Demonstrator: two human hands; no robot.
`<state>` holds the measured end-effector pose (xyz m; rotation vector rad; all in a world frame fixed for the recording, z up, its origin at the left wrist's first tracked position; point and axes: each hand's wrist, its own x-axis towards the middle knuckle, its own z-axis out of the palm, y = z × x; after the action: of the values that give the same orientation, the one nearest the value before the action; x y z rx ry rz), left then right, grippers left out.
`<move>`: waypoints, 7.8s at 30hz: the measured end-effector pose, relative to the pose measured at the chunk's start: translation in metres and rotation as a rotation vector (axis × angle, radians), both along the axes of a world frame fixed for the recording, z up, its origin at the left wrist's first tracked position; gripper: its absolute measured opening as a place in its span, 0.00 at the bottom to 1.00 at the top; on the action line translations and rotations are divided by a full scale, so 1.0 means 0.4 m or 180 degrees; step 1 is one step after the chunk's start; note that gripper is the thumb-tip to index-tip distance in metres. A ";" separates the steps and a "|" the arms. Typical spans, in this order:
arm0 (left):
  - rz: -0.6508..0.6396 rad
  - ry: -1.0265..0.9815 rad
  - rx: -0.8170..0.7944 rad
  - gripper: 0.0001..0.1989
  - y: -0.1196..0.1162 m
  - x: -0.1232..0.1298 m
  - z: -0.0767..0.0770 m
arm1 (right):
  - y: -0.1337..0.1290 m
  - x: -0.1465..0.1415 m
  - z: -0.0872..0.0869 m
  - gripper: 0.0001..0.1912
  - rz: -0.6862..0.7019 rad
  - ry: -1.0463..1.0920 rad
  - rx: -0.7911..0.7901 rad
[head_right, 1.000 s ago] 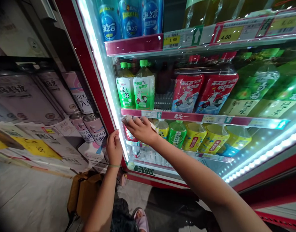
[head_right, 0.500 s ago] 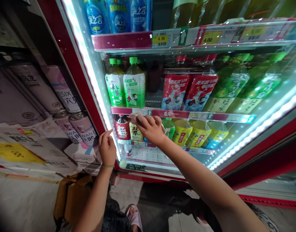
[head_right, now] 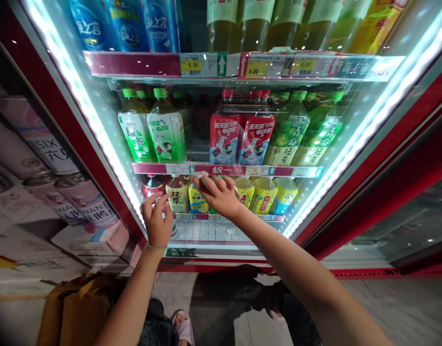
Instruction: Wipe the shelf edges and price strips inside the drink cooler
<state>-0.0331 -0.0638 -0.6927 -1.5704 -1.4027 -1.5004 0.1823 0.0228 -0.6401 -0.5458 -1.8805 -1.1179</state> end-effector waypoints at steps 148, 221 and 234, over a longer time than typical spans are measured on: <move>-0.0305 0.1073 -0.0792 0.41 0.107 0.701 -0.151 | -0.072 0.601 -0.229 0.11 -0.0038 0.2394 -0.2018; 0.0014 0.0720 -0.0658 0.22 0.062 0.522 -0.100 | -0.102 0.410 -0.242 0.14 0.0227 0.2290 -0.2029; 0.0083 0.0846 -0.0602 0.21 0.055 0.490 -0.115 | -0.089 0.404 -0.264 0.17 0.0136 0.2191 -0.1739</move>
<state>0.1631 -0.0417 -0.7387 -1.7832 -1.4352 -1.1212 0.3437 -0.0129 -0.7455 -1.0354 -1.5396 -0.2893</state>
